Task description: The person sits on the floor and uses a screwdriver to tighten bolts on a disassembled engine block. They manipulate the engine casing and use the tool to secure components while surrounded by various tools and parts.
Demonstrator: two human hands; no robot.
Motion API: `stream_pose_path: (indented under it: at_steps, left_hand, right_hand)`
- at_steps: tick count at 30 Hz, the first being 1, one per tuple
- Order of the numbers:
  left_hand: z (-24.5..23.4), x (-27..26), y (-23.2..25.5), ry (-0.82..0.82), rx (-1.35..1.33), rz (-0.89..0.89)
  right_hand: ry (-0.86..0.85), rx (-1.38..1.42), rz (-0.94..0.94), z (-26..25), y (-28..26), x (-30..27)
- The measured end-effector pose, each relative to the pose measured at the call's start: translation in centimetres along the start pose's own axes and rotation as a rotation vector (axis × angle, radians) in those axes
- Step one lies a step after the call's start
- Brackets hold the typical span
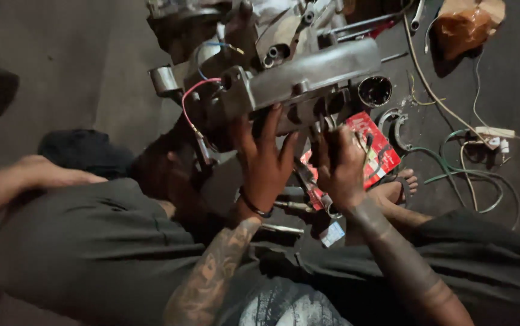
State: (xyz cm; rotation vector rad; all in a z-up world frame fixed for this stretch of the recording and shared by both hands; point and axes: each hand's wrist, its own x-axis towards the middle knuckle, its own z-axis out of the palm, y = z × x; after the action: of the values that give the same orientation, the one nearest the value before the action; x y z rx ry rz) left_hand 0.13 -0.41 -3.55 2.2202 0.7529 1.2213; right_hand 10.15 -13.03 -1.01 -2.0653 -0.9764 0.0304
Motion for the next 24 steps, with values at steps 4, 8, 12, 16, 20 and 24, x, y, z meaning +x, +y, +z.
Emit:
stream_pose_path:
  at_steps: [4,8,12,16,20,24]
  left_hand:
    - [0.0,-0.5,0.1,-0.015,-0.002,-0.029]
    - [-0.3,-0.1,0.2,-0.040,-0.038,-0.017]
    - [0.3,-0.9,-0.2,-0.026,-0.017,-0.043]
    - [-0.4,-0.1,0.3,-0.034,-0.017,-0.035]
    - [-0.3,0.4,0.2,-0.054,-0.014,-0.043]
    - [0.4,-0.7,-0.3,-0.063,-0.041,-0.065]
  right_hand:
    - [0.013,-0.058,-0.008,-1.1,-2.5,1.4]
    - [0.017,-0.030,-0.025,-0.4,-0.3,0.4]
    - [0.027,-0.019,-0.040,-1.5,-3.0,2.3]
    - [0.024,-0.031,-0.037,-0.9,-2.1,1.9]
    - [0.020,-0.028,-0.070,-1.0,-1.7,2.4]
    - [-0.047,0.065,-0.090,-2.0,-2.7,3.2]
